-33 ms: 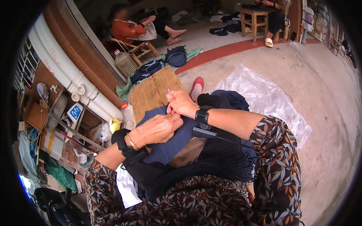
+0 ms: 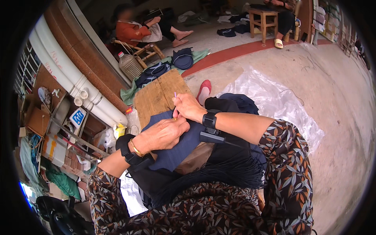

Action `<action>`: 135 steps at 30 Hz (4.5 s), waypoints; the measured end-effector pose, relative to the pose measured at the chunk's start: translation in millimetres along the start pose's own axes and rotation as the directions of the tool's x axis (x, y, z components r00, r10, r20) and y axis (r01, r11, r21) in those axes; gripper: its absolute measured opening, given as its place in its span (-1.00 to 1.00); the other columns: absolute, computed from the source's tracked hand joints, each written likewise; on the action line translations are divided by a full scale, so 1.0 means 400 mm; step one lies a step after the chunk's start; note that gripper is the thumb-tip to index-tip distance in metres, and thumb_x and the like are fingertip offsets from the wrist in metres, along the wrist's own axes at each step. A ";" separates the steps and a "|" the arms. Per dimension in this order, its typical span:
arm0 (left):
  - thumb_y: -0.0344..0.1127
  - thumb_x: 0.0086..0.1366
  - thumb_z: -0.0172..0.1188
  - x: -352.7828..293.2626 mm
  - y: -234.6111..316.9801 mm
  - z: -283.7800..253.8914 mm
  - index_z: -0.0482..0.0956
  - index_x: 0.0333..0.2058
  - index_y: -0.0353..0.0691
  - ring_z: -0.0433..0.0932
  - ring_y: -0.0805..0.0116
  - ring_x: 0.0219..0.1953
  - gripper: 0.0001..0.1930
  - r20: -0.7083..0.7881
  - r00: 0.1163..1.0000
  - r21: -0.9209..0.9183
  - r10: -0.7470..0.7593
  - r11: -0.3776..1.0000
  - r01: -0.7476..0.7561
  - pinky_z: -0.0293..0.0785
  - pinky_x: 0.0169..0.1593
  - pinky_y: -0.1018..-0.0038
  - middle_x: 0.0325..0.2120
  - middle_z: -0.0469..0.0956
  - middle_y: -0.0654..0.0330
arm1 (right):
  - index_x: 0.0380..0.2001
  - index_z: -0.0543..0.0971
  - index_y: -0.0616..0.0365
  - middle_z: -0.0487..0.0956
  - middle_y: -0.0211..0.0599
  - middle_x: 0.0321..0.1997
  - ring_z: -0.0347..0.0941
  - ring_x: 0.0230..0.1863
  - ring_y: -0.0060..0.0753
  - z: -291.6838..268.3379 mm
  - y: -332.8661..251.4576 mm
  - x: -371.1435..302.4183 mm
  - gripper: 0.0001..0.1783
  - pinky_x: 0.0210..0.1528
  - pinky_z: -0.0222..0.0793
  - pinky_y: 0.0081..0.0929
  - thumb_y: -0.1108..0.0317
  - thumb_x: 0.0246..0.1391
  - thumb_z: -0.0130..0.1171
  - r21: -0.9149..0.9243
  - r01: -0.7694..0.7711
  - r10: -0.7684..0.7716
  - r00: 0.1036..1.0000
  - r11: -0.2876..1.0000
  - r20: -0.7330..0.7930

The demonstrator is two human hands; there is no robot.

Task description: The recorder is hand-stitching a blue shoe upper component using a needle and thread on a wooden block.

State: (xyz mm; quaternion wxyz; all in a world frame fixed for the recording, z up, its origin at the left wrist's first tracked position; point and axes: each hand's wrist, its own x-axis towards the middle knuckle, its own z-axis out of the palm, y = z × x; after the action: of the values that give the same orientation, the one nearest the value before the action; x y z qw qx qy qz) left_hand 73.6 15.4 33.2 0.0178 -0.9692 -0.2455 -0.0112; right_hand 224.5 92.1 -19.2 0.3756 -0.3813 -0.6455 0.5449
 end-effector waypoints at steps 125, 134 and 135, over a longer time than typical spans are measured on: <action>-0.14 0.31 0.30 -0.185 0.078 0.192 0.58 0.08 -0.41 0.29 -0.02 0.38 -0.50 -0.482 0.620 -0.377 -0.620 0.785 0.492 0.16 0.41 0.11 0.24 0.44 -0.10 | -0.27 0.73 0.24 0.56 -0.08 -0.48 0.51 -0.38 -0.07 -0.025 -0.110 -0.239 -0.85 -0.29 0.43 -0.27 0.48 0.05 0.32 -0.740 0.437 -0.354 0.892 0.511 0.282; -0.18 0.29 0.34 -0.187 0.079 0.192 0.59 0.08 -0.37 0.30 0.01 0.38 -0.53 -0.486 0.614 -0.377 -0.622 0.783 0.495 0.18 0.41 0.12 0.24 0.46 -0.05 | -0.23 0.56 0.22 0.60 -0.31 -0.17 0.54 -0.13 -0.41 -0.028 -0.182 -0.248 -0.74 0.04 0.43 -0.37 0.20 0.35 0.17 -0.016 0.475 -0.475 0.880 0.880 -0.025; -0.18 0.29 0.34 -0.186 0.079 0.191 0.59 0.08 -0.36 0.30 0.01 0.38 -0.53 -0.487 0.615 -0.369 -0.620 0.784 0.499 0.18 0.41 0.12 0.24 0.46 -0.04 | -0.24 0.54 0.20 0.62 -0.25 -0.24 0.58 -0.13 -0.36 -0.020 -0.188 -0.253 -0.70 0.09 0.43 -0.31 0.14 0.36 0.15 0.135 0.460 -0.459 0.888 0.878 -0.034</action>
State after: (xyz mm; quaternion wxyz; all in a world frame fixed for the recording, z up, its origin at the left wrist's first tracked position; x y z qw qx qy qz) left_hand 24.4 -44.8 -46.5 -0.0077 -0.7871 -0.5162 -0.3376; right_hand 268.8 -4.6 49.0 0.5199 -0.1905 -0.6778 0.4837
